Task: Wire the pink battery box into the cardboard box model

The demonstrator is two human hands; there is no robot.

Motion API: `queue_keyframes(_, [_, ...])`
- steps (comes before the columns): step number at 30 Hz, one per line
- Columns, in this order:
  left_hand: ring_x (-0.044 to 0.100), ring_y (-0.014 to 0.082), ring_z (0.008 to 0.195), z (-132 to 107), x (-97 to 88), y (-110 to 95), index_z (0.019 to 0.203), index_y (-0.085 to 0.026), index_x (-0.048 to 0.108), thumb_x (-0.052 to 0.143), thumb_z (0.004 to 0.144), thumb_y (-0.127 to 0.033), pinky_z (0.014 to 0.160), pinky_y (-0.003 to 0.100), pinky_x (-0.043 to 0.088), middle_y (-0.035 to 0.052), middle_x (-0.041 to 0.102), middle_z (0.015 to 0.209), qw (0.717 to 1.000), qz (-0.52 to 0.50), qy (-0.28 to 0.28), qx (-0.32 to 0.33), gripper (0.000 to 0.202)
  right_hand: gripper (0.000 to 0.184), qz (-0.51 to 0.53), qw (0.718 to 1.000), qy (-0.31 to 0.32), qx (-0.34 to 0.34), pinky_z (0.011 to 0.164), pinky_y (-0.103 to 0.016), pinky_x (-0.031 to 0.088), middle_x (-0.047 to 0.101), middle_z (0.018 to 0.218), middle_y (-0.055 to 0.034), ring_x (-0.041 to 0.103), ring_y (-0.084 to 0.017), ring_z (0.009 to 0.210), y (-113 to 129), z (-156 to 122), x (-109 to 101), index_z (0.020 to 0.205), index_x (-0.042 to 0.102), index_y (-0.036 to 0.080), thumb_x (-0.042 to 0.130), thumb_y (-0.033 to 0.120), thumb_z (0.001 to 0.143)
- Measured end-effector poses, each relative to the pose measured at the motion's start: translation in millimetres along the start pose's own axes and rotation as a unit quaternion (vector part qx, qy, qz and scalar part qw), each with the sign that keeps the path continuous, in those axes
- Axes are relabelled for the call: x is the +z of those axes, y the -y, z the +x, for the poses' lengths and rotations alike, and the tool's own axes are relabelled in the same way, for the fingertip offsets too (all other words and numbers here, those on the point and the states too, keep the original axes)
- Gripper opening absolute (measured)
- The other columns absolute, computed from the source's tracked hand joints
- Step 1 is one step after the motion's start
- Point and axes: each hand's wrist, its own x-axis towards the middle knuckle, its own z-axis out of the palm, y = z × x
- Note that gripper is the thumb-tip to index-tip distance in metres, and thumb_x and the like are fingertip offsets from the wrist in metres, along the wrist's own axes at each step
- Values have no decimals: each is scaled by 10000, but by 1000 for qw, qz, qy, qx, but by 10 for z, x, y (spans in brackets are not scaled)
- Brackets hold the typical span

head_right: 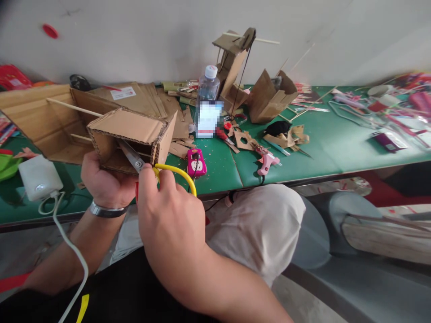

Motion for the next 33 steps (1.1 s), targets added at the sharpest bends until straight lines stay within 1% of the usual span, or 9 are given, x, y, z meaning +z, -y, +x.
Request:
queue_keyframes(4, [717, 290, 1201, -6, 4, -2, 860, -235, 770, 560, 859, -407, 963, 364, 607, 69, 812, 979, 1000, -21, 21, -4, 272, 311, 72, 997, 13, 6, 593, -258, 514, 776, 1184, -86, 729, -191, 768, -56, 10, 23, 1337, 636, 203, 604, 197, 1027])
queue_keyframes(9, [743, 253, 1079, -36, 42, -22, 835, -237, 755, 563, 859, -380, 915, 335, 598, 53, 812, 929, 999, -37, 11, -1, 241, 270, 16, 999, -29, 5, 525, -258, 421, 785, 1148, -83, 719, -182, 746, -12, -9, 51, 1266, 672, 216, 521, 148, 1054])
queue_keyframes(11, [745, 252, 1076, -47, 48, -27, 842, -231, 752, 557, 868, -379, 924, 335, 591, 58, 813, 946, 999, -31, 12, -5, 246, 282, 4, 999, -35, 3, 512, -264, 393, 783, 1150, -81, 719, -183, 749, 7, -11, 56, 1261, 673, 226, 497, 140, 1057])
queue_keyframes(14, [737, 253, 1130, -54, 48, -26, 919, -235, 763, 529, 890, -371, 927, 329, 586, 57, 812, 977, 1000, -20, 19, -10, 272, 266, 29, 999, -17, 15, 517, -266, 385, 778, 1146, -82, 709, -188, 732, 4, 0, 43, 1272, 650, 215, 539, 159, 1037])
queue_keyframes(17, [736, 261, 1143, -49, 51, -16, 986, -247, 770, 529, 888, -383, 924, 338, 601, 52, 807, 951, 999, -24, 30, 6, 293, 275, 74, 997, 8, 28, 549, -273, 404, 771, 1028, -60, 706, -211, 727, -18, 18, 24, 1286, 610, 200, 571, 186, 1014])
queue_keyframes(20, [748, 263, 1087, -41, 50, -11, 904, -242, 755, 548, 876, -405, 923, 342, 619, 41, 799, 909, 999, -10, 32, 34, 265, 262, 97, 995, 1, 31, 550, -283, 391, 749, 973, -50, 706, -235, 741, -38, 24, 29, 1271, 582, 209, 580, 255, 1013])
queue_keyframes(23, [754, 252, 1065, -34, 27, -11, 814, -236, 719, 542, 890, -388, 901, 321, 619, 35, 791, 887, 997, -5, 35, 62, 246, 287, 97, 995, -16, 21, 525, -292, 357, 744, 1039, -59, 695, -231, 727, -53, 17, 53, 1278, 555, 222, 597, 278, 999])
queue_keyframes(27, [757, 238, 1068, -34, 6, -9, 774, -238, 694, 517, 915, -375, 909, 309, 608, 26, 779, 861, 997, 8, 30, 77, 265, 271, 83, 996, -30, 7, 508, -314, 351, 731, 1102, -67, 691, -227, 735, -62, 5, 73, 1259, 546, 224, 585, 231, 992])
queue_keyframes(33, [755, 247, 1093, -32, 37, -4, 760, -232, 697, 552, 900, -407, 924, 314, 614, 27, 770, 838, 995, 7, 24, 94, 267, 233, 77, 996, -48, -8, 555, -325, 418, 714, 1076, -76, 690, -230, 785, -67, -2, 86, 1230, 539, 220, 563, 188, 1001])
